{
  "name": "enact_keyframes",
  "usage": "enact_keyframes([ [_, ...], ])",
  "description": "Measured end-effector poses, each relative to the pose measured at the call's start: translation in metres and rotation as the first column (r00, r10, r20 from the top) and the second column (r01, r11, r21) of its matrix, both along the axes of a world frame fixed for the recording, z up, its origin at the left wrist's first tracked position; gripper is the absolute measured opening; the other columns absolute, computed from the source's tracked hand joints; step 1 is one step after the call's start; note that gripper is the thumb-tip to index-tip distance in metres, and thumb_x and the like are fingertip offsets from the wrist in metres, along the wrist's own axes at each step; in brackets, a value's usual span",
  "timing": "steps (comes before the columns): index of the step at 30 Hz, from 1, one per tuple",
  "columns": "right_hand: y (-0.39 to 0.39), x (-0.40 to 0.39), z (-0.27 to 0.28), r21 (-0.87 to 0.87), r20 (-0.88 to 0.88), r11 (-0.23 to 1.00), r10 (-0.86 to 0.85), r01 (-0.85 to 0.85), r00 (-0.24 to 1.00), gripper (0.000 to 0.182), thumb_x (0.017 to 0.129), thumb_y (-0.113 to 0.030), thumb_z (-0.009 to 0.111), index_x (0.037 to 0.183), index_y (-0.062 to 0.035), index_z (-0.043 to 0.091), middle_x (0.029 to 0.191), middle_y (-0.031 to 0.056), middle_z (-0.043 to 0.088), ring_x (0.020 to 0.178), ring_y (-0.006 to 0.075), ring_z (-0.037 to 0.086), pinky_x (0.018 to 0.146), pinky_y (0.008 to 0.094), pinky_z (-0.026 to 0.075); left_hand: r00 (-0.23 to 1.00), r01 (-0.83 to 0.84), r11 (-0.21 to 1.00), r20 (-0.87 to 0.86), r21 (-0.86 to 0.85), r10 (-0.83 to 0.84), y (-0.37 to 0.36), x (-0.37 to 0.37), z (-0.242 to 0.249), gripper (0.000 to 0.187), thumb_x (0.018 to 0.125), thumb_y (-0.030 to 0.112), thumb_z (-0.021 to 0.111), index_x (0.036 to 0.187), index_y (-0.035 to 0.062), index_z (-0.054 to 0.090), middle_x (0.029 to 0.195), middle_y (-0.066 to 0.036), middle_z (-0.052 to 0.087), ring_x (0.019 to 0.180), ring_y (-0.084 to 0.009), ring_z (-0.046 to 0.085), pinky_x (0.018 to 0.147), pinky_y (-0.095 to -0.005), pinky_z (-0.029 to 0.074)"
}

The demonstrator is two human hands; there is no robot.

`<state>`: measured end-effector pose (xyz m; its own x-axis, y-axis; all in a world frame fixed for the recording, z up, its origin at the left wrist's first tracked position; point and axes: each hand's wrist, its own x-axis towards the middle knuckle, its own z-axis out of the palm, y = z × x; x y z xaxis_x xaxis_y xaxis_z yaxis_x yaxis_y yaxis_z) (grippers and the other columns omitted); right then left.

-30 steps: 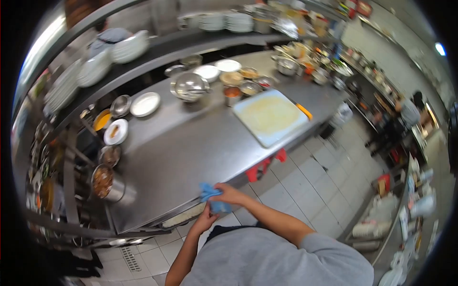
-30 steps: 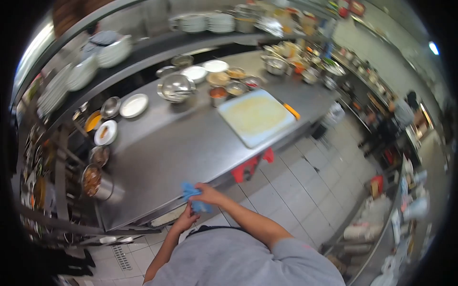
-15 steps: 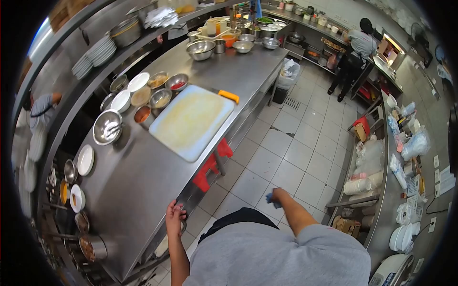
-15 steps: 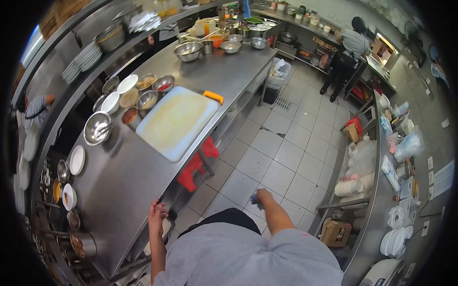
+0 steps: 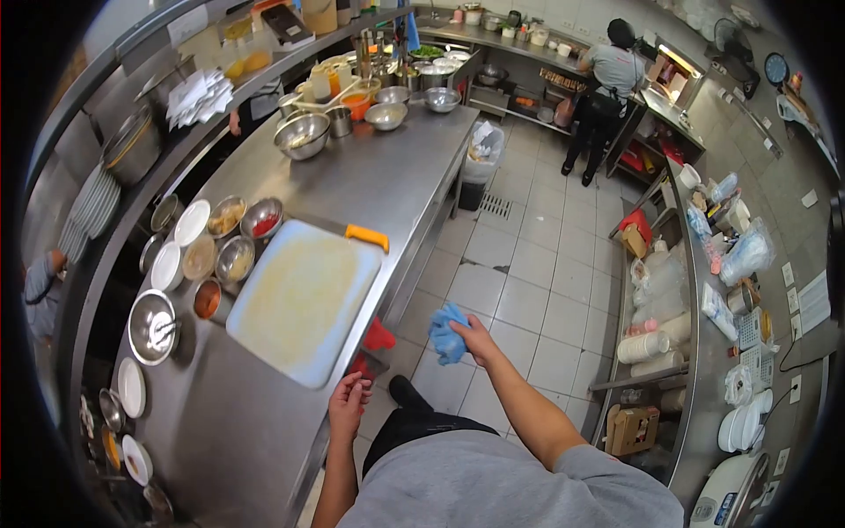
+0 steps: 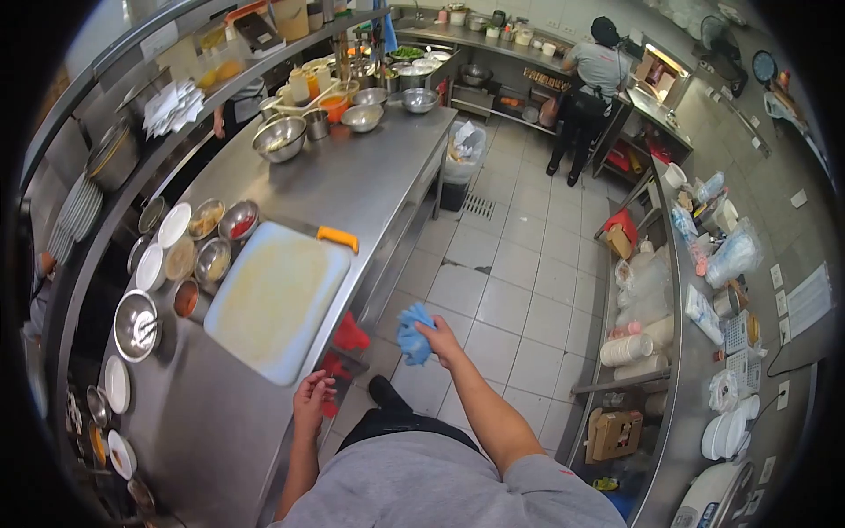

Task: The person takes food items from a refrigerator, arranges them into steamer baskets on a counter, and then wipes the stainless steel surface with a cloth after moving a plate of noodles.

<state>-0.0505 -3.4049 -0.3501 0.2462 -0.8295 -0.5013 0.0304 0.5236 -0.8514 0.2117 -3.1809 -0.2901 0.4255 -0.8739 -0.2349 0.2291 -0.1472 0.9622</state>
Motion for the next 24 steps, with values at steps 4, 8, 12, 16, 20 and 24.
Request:
enact_keyframes([
  [4, -0.083, 0.056, 0.067, -0.094, 0.101, 0.995, 0.036, -0.026, 0.994, 0.036, 0.089, -0.025, 0.071, 0.115, -0.0077, 0.052, 0.101, 0.0057, 0.061, 0.092, 0.0166, 0.061, 0.079, 0.0328, 0.051, 0.996, -0.063, 0.993, 0.059, -0.097, 0.069, -0.073, 0.052, 0.014, 0.025, 0.099, 0.012, 0.052, 0.122, 0.0026, 0.058, 0.102, -0.009, 0.067, 0.08, -0.012, 0.063, 0.07, -0.0254, 0.051],
  [8, -0.168, 0.1, 0.094, -0.254, 0.037, 0.967, 0.044, -0.033, 0.998, 0.04, 0.089, -0.025, 0.071, 0.119, -0.0064, 0.052, 0.107, 0.0078, 0.059, 0.097, 0.0171, 0.059, 0.084, 0.032, 0.049, 0.988, -0.114, 0.984, 0.089, -0.137, 0.127, -0.129, 0.097, 0.027, 0.023, 0.1, 0.013, 0.051, 0.119, 0.002, 0.059, 0.098, -0.009, 0.067, 0.078, -0.0123, 0.062, 0.068, -0.0254, 0.05],
  [12, -0.227, 0.141, 0.112, -0.623, -0.281, 0.77, -0.055, -0.139, 0.958, 0.055, 0.085, -0.024, 0.072, 0.133, -0.007, 0.05, 0.128, 0.0155, 0.052, 0.113, 0.0262, 0.055, 0.096, 0.0352, 0.046, 0.994, -0.036, 0.989, 0.099, -0.143, 0.05, -0.174, 0.126, 0.028, 0.022, 0.099, 0.011, 0.052, 0.118, 0.0014, 0.059, 0.097, -0.008, 0.067, 0.079, -0.0122, 0.062, 0.068, -0.0252, 0.05],
  [16, -0.261, 0.171, 0.099, -0.679, -0.649, 0.516, -0.089, -0.522, 0.756, 0.069, 0.081, -0.03, 0.073, 0.142, -0.0131, 0.046, 0.149, 0.021, 0.037, 0.134, 0.0402, 0.041, 0.109, 0.0452, 0.037, 0.994, -0.008, 0.989, 0.111, -0.148, 0.025, -0.212, 0.135, 0.034, 0.022, 0.099, 0.01, 0.052, 0.118, 0.0011, 0.059, 0.097, -0.009, 0.067, 0.079, -0.0122, 0.062, 0.069, -0.0252, 0.05],
  [20, -0.289, 0.197, 0.059, -0.471, -0.861, 0.473, -0.063, -0.744, 0.505, 0.064, 0.084, -0.033, 0.069, 0.143, -0.0176, 0.047, 0.154, 0.0164, 0.032, 0.139, 0.0422, 0.032, 0.112, 0.0524, 0.03, 0.995, -0.036, 0.993, 0.086, -0.109, 0.045, -0.247, 0.131, 0.025, 0.022, 0.099, 0.01, 0.052, 0.118, 0.0012, 0.058, 0.097, -0.009, 0.067, 0.08, -0.0124, 0.062, 0.07, -0.0249, 0.05],
  [24, -0.328, 0.234, 0.035, -0.476, -0.87, 0.228, 0.019, -0.849, 0.493, 0.054, 0.089, -0.03, 0.064, 0.14, -0.022, 0.05, 0.152, 0.0136, 0.036, 0.139, 0.0433, 0.031, 0.113, 0.0559, 0.027, 0.995, -0.077, 0.993, 0.064, -0.088, 0.083, -0.292, 0.127, 0.018, 0.022, 0.099, 0.01, 0.052, 0.119, 0.0014, 0.058, 0.098, -0.009, 0.067, 0.082, -0.0125, 0.062, 0.071, -0.025, 0.05],
])
